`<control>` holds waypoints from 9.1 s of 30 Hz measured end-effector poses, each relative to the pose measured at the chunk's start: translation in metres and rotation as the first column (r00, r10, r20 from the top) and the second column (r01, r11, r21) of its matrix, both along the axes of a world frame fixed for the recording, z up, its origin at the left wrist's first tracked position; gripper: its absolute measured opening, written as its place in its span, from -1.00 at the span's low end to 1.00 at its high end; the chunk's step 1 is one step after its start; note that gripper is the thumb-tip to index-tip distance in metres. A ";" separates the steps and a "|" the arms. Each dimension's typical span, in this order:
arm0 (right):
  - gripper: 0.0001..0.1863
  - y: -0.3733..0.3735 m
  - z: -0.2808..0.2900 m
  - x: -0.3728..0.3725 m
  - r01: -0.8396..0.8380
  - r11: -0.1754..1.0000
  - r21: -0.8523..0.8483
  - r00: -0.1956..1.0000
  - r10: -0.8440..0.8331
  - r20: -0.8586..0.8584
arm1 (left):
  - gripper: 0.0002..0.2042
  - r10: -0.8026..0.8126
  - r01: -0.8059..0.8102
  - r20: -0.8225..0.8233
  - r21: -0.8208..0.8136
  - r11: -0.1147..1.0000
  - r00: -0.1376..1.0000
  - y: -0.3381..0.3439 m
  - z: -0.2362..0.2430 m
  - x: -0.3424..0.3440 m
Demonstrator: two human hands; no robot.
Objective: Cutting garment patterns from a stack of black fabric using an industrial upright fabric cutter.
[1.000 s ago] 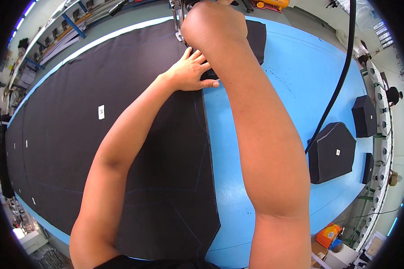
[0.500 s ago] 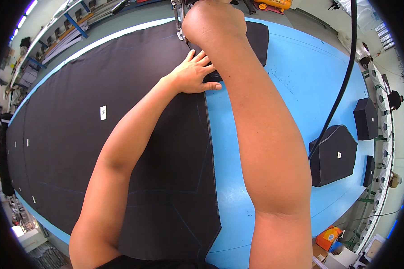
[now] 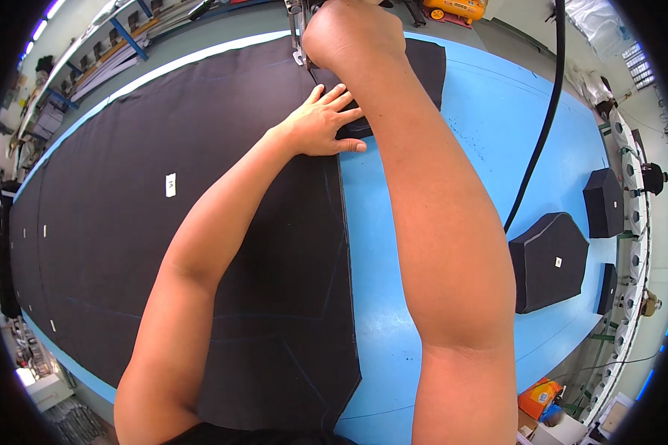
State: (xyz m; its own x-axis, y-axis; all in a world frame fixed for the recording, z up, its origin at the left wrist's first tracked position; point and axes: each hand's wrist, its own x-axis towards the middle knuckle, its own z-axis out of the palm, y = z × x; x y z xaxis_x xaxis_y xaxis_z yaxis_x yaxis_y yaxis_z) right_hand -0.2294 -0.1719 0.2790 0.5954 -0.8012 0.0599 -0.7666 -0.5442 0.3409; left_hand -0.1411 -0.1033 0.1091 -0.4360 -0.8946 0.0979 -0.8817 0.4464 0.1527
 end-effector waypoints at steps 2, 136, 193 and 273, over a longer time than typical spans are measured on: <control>-0.59 0.001 0.000 0.001 0.056 0.998 0.019 0.995 -0.057 0.086 | -0.16 0.003 -0.003 0.014 0.011 1.000 1.000 0.000 0.000 0.000; -0.37 -0.122 -0.216 -0.174 -0.323 0.312 0.894 -0.209 -0.944 0.254 | -0.27 0.692 -0.691 -0.007 -0.065 0.720 0.722 0.202 -0.007 -0.091; -0.11 0.135 -0.205 -0.842 0.567 0.787 0.242 0.698 -0.615 0.367 | -0.36 0.686 -0.683 -0.028 0.079 0.726 0.727 0.260 0.008 -0.202; -0.43 0.398 -0.127 -0.306 -0.005 0.951 0.308 0.678 -0.223 0.700 | -0.24 0.618 -0.602 -0.257 0.147 0.785 0.743 0.510 0.010 -0.095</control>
